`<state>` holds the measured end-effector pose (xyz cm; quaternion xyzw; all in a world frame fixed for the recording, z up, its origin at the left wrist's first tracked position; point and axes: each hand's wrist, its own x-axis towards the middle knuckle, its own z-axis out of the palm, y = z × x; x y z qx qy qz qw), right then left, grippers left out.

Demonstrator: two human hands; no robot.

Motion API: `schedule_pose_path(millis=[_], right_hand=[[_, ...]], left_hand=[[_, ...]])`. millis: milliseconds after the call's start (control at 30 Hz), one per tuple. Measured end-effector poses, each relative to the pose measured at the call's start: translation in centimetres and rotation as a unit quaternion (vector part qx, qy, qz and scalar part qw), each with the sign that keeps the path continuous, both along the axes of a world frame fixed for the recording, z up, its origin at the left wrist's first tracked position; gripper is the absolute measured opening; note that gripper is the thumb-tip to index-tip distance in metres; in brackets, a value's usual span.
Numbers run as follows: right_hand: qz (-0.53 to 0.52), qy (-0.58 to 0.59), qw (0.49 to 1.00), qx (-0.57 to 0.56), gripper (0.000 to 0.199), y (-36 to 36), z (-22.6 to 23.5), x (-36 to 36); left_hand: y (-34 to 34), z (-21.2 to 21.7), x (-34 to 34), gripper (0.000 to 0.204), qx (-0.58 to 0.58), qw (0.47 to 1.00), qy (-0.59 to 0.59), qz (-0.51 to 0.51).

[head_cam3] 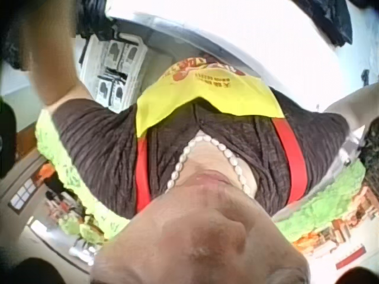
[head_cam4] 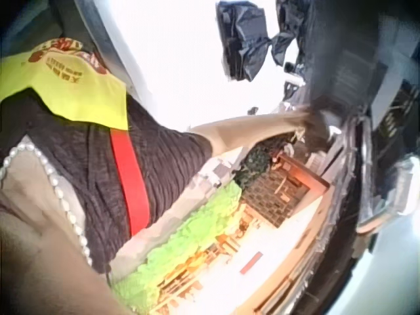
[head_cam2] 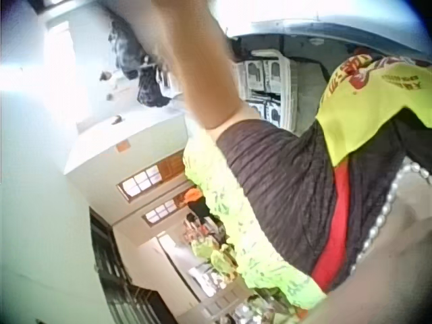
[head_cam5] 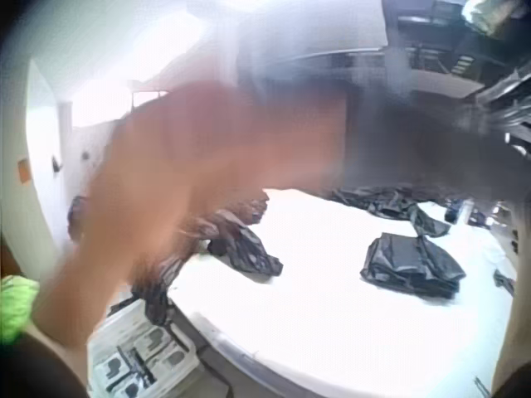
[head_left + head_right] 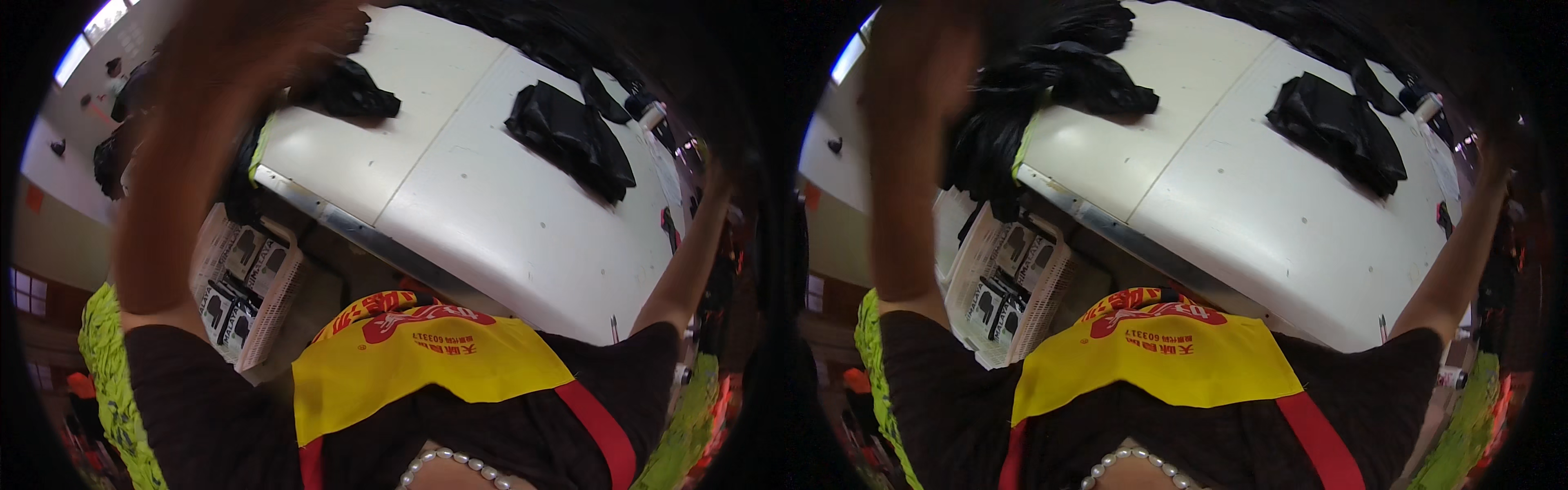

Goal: The person repeatedly folds black garments on a white table, using a small knife to trim edges. They unfold and refold the items multiple times, handling them one at a time and stacking the finished pieces.

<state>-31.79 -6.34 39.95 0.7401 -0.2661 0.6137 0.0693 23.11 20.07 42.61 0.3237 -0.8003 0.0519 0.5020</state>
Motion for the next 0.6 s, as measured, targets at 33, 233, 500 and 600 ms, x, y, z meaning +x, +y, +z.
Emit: schedule_pose_path(millis=[33, 233, 500, 600], right_hand=[[0.043, -0.036, 0.997, 0.059, 0.028, 0.8, -3.8, -3.8], [0.078, -0.118, 0.873, 0.466, 0.028, 4.4, -29.6, -11.9], [-0.246, 0.188, 0.88, 0.359, 0.025, 14.4, -36.6, -1.0], [-0.108, 0.204, 0.91, 0.343, 0.025, 18.9, -35.0, 11.8]], left_hand=[[-0.1, -3.2, -1.6, 0.019, 0.021, 0.999, -0.028, -0.025], [0.2, -32.6, -3.7, 0.014, 0.188, 0.975, -0.073, -0.095], [-2.0, -44.4, -10.5, 0.017, 0.351, 0.902, -0.189, -0.166], [-2.4, -42.8, -14.6, 0.024, 0.434, 0.835, -0.206, -0.267]])
